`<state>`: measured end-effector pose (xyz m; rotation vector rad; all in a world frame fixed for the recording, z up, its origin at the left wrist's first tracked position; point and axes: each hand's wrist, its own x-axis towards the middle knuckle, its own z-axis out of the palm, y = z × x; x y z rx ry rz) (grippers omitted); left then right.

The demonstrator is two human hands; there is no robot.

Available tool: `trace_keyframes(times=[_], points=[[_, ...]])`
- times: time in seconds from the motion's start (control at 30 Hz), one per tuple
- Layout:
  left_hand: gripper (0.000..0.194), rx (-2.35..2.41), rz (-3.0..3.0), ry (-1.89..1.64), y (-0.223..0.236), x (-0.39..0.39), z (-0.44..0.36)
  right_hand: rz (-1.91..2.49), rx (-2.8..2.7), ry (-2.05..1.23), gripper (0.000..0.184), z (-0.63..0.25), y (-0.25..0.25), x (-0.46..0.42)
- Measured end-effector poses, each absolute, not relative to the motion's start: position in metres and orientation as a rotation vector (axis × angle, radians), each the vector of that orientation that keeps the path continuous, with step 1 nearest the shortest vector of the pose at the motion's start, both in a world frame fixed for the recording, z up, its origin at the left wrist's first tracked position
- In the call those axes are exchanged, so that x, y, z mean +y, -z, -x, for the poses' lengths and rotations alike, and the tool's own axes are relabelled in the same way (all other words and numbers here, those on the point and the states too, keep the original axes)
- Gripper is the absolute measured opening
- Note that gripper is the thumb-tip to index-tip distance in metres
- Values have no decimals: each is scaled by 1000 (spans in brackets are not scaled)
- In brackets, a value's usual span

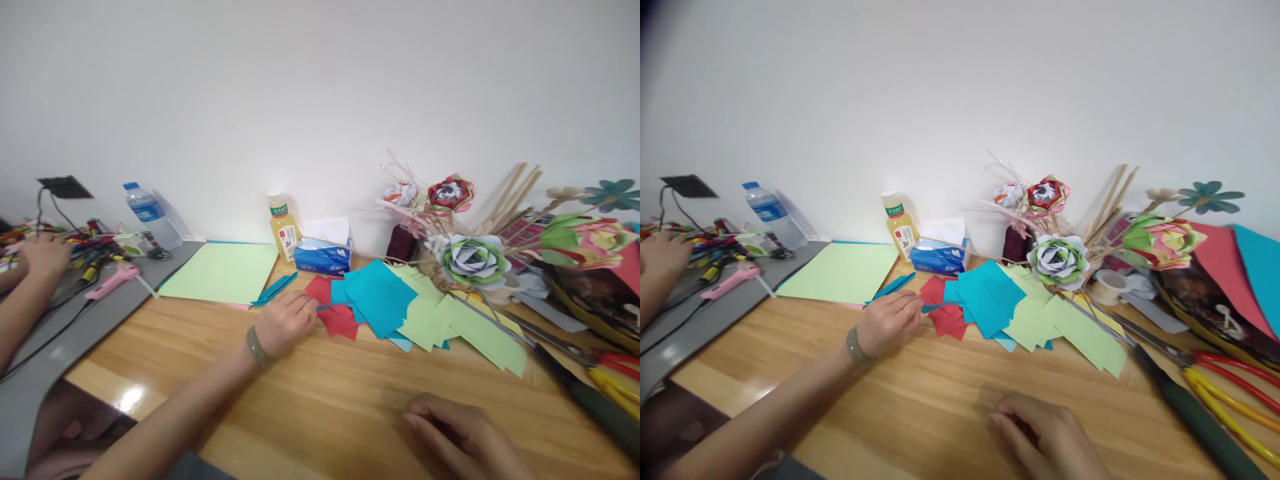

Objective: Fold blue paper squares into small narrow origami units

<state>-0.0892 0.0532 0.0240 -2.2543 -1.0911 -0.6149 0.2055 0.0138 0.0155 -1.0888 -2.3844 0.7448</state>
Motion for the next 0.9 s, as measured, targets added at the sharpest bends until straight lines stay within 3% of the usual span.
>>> trace_keyframes(times=[0.07,0.13,0.23,0.37,0.63,0.9], points=[[17,-1007,2265,664,-33,37,71,993,-2342,-298,20,-206,-15,16],[22,-910,2309,678,-37,20,49,903,-2269,99,33,-206,-16,18],[27,-730,2446,722,-32,-2,18,801,-2314,356,35,-205,-18,19],[24,-800,2652,727,-16,-13,1,649,-2512,251,29,-213,-14,17],[15,-949,2865,548,-9,-5,14,900,-2517,19,27,-228,0,6],[12,-1486,3072,873,-18,3,5,1193,-2410,-474,14,-240,-6,9]])
